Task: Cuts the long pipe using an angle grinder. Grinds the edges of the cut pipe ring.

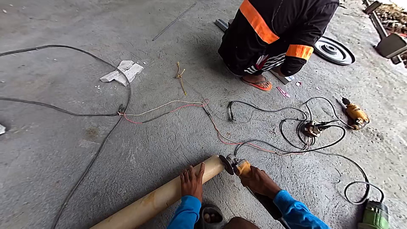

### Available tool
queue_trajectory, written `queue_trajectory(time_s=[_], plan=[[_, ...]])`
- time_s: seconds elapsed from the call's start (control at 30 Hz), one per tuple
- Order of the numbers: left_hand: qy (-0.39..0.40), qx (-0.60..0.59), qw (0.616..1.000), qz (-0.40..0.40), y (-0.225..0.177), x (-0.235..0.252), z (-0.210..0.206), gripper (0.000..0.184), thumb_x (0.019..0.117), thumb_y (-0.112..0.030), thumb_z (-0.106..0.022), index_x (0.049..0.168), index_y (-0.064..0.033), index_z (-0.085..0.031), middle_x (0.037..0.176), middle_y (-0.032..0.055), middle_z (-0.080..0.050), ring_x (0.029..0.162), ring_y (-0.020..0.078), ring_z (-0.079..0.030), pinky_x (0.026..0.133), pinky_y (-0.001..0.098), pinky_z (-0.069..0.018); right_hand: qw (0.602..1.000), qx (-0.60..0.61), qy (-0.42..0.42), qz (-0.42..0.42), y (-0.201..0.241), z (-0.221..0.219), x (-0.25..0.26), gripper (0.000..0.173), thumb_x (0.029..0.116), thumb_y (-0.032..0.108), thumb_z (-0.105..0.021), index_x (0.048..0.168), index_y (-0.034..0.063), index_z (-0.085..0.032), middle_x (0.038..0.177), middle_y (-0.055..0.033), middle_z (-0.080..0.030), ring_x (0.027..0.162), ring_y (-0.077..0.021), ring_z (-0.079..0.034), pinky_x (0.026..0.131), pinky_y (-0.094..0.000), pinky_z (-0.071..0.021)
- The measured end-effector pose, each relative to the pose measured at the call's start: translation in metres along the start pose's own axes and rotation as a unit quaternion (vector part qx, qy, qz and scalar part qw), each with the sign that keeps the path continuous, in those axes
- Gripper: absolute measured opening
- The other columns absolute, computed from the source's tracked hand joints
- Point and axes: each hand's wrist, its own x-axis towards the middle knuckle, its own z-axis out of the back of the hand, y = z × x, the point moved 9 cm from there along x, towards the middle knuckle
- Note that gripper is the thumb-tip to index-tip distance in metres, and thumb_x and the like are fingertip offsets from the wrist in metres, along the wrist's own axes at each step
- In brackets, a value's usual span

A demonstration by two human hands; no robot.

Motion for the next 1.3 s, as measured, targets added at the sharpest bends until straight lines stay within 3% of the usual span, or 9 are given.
queue_trajectory(time_s=[0.2, 0.7, 0.8, 0.9, 1.0, 1.13, 1.2, 1.3], plan=[[-0.067, 0.016, 0.998, -0.006, -0.002, -0.004, 0.002, 0.095, 0.0791, -0.011, -0.078, 0.158, -0.0424, -0.037, 0.151, 0.0288, -0.049, 0.132, 0.0497, -0.054, 0.113, 0.0613, -0.0363, 1.000, 0.003, 0.000, 0.006, 0.001, 0.000, 0.004, 0.070, 0.0738, 0.061, -0.076, 0.117, 0.0071, -0.063, 0.105, -0.0149, -0.071, 0.103, -0.0337, -0.070, 0.087, -0.0576, -0.0555], [-0.184, 0.076, 0.980, -0.011, -0.008, -0.017, 0.006, 0.089, 0.0759, -0.007, -0.078, 0.151, -0.0460, -0.049, 0.136, 0.0279, -0.062, 0.119, 0.0467, -0.064, 0.103, 0.0585, -0.0473, 1.000, 0.015, 0.007, 0.013, 0.017, 0.004, 0.010, 0.068, 0.0754, 0.060, -0.075, 0.117, 0.0065, -0.064, 0.106, -0.0147, -0.071, 0.104, -0.0332, -0.069, 0.089, -0.0575, -0.0549], [-0.150, 0.076, 0.985, -0.024, -0.005, -0.013, 0.005, 0.093, 0.0732, -0.007, -0.080, 0.154, -0.0402, -0.047, 0.137, 0.0276, -0.061, 0.120, 0.0465, -0.064, 0.103, 0.0598, -0.0462, 0.997, 0.068, -0.009, 0.023, 0.018, 0.011, 0.010, 0.066, 0.0755, 0.057, -0.077, 0.116, 0.0067, -0.065, 0.103, -0.0133, -0.072, 0.101, -0.0310, -0.070, 0.089, -0.0566, -0.0547], [-0.009, 0.042, 0.999, -0.023, 0.006, -0.005, 0.006, 0.099, 0.0749, -0.012, -0.081, 0.162, -0.0239, -0.034, 0.151, 0.0254, -0.049, 0.133, 0.0449, -0.054, 0.110, 0.0599, -0.0391, 0.987, 0.149, -0.046, 0.037, 0.006, 0.025, 0.002, 0.058, 0.0747, 0.052, -0.077, 0.113, 0.0090, -0.066, 0.096, -0.0082, -0.073, 0.091, -0.0249, -0.072, 0.084, -0.0524, -0.0570], [-0.032, 0.027, 0.999, -0.025, 0.034, 0.007, 0.047, 0.098, 0.0727, -0.030, -0.085, 0.158, -0.0123, -0.040, 0.148, 0.0250, -0.052, 0.130, 0.0433, -0.056, 0.106, 0.0588, -0.0432, 0.973, 0.214, -0.079, 0.029, -0.017, 0.038, -0.008, 0.053, 0.0750, 0.048, -0.078, 0.110, 0.0089, -0.066, 0.092, -0.0074, -0.073, 0.085, -0.0235, -0.072, 0.080, -0.0517, -0.0579], [-0.007, -0.002, 1.000, 0.011, 0.103, 0.035, 0.137, 0.111, 0.0673, -0.053, -0.085, 0.159, -0.0127, -0.037, 0.147, 0.0199, -0.055, 0.125, 0.0393, -0.060, 0.097, 0.0584, -0.0517, 0.959, 0.263, -0.109, 0.014, -0.055, 0.037, -0.007, 0.056, 0.0717, 0.049, -0.079, 0.108, 0.0075, -0.069, 0.090, -0.0104, -0.073, 0.084, -0.0280, -0.072, 0.078, -0.0560, -0.0572], [-0.015, -0.028, 0.999, 0.031, 0.142, 0.047, 0.182, 0.116, 0.0615, -0.056, -0.087, 0.158, -0.0143, -0.038, 0.144, 0.0163, -0.058, 0.122, 0.0354, -0.064, 0.095, 0.0577, -0.0548, 0.950, 0.289, -0.114, 0.018, -0.068, 0.029, -0.003, 0.054, 0.0705, 0.048, -0.080, 0.106, 0.0083, -0.070, 0.089, -0.0105, -0.073, 0.083, -0.0284, -0.072, 0.077, -0.0574, -0.0573], [-0.056, -0.070, 0.994, 0.058, 0.187, 0.052, 0.240, 0.118, 0.0570, -0.052, -0.090, 0.156, -0.0124, -0.039, 0.139, 0.0152, -0.062, 0.122, 0.0330, -0.064, 0.100, 0.0561, -0.0528, 0.940, 0.323, -0.106, 0.032, -0.076, 0.008, 0.000, 0.054, 0.0703, 0.045, -0.081, 0.106, 0.0052, -0.070, 0.089, -0.0153, -0.073, 0.083, -0.0335, -0.072, 0.077, -0.0613, -0.0562]])
